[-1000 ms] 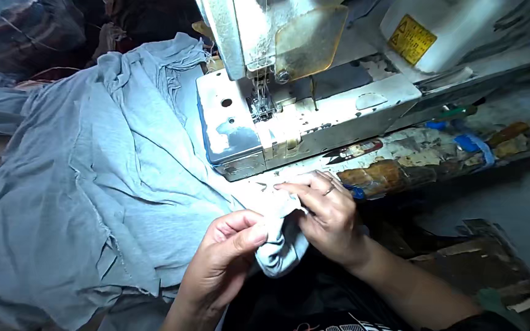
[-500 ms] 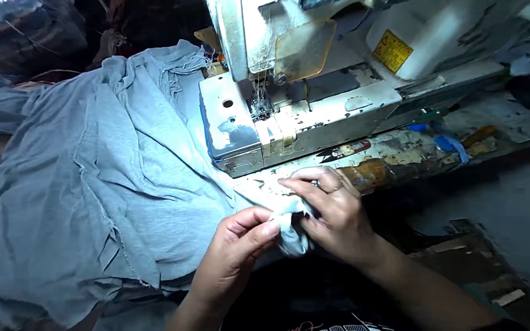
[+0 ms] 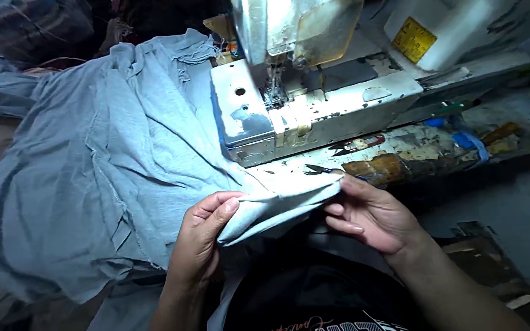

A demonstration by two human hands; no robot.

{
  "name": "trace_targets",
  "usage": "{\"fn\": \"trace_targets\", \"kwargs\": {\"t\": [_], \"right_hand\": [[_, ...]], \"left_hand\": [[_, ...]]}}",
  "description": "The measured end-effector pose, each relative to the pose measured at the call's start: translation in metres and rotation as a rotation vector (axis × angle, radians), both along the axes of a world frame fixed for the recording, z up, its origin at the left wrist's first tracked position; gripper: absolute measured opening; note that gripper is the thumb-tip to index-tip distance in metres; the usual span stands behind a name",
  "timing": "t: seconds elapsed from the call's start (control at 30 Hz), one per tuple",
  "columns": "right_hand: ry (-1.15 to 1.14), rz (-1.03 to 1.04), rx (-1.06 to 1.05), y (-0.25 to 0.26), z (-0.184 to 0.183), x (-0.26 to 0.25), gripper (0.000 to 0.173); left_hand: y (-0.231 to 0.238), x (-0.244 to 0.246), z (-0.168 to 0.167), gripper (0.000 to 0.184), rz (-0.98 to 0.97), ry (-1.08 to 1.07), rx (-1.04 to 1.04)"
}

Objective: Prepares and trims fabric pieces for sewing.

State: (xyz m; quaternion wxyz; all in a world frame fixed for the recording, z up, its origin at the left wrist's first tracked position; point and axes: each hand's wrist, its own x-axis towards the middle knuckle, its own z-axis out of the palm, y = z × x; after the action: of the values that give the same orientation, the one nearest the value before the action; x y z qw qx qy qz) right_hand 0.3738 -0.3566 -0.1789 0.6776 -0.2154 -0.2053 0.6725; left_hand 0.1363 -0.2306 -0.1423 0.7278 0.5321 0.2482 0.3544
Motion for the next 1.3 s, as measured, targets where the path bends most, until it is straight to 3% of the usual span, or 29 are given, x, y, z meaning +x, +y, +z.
{"fn": "trace_targets", "kwargs": {"t": [0.07, 0.17, 0.27, 0.43, 0.5, 0.6, 0.77, 0.93, 1.0, 1.1, 1.17, 1.23, 1.3], "right_hand": [[0.169, 0.125, 0.028, 0.010, 0.000, 0.003, 0.022], [0.179, 0.139, 0.053, 0.014, -0.001, 0.004, 0.015], [-0.143, -0.048, 0.115, 0.013, 0.002, 0.003, 0.013], [-1.179, -0.644, 0.246, 0.005, 0.004, -0.019, 0.022], [-1.442, -0.846, 0.308, 0.004, -0.001, -0.023, 0.020], [-1.515, -0.915, 0.364, 0.003, -0.002, -0.024, 0.022], [-1.364, -0.683, 0.237, -0.006, -0.001, -0.022, 0.038], [-1.807, -0.896, 0.114, -0.003, -0.023, -0.022, 0.027], [-1.895, -0.874, 0.040, -0.007, -0.027, -0.017, 0.028], [-1.742, -0.783, -0.007, -0.013, -0.030, -0.007, 0.027], [-1.337, -0.676, 0.002, -0.014, -0.031, -0.003, 0.027], [-0.812, -0.454, -0.016, -0.014, -0.023, 0.000, 0.034], [-0.466, -0.201, -0.008, -0.014, -0.015, 0.008, 0.035]], "left_hand": [[0.003, -0.003, -0.001, 0.019, 0.033, -0.001, 0.004], [0.007, -0.008, 0.000, 0.020, 0.061, -0.011, 0.056], [0.013, -0.015, 0.004, 0.019, 0.043, -0.007, 0.181], [0.015, -0.021, 0.008, 0.026, -0.035, 0.074, 0.395], [0.010, -0.021, 0.010, 0.026, 0.003, 0.125, 0.482], [0.003, -0.020, 0.011, 0.024, 0.101, 0.188, 0.609], [-0.005, -0.020, 0.011, 0.023, 0.092, 0.178, 0.672], [-0.020, -0.002, 0.006, 0.018, 0.019, 0.124, 0.662], [-0.021, 0.003, 0.006, 0.019, -0.003, 0.122, 0.657], [-0.021, 0.004, 0.007, 0.020, -0.031, 0.129, 0.638], [-0.021, 0.003, 0.004, 0.020, -0.035, 0.128, 0.595], [-0.020, 0.000, 0.000, 0.020, -0.024, 0.127, 0.550], [-0.018, -0.003, -0.002, 0.019, -0.023, 0.125, 0.508]]}}
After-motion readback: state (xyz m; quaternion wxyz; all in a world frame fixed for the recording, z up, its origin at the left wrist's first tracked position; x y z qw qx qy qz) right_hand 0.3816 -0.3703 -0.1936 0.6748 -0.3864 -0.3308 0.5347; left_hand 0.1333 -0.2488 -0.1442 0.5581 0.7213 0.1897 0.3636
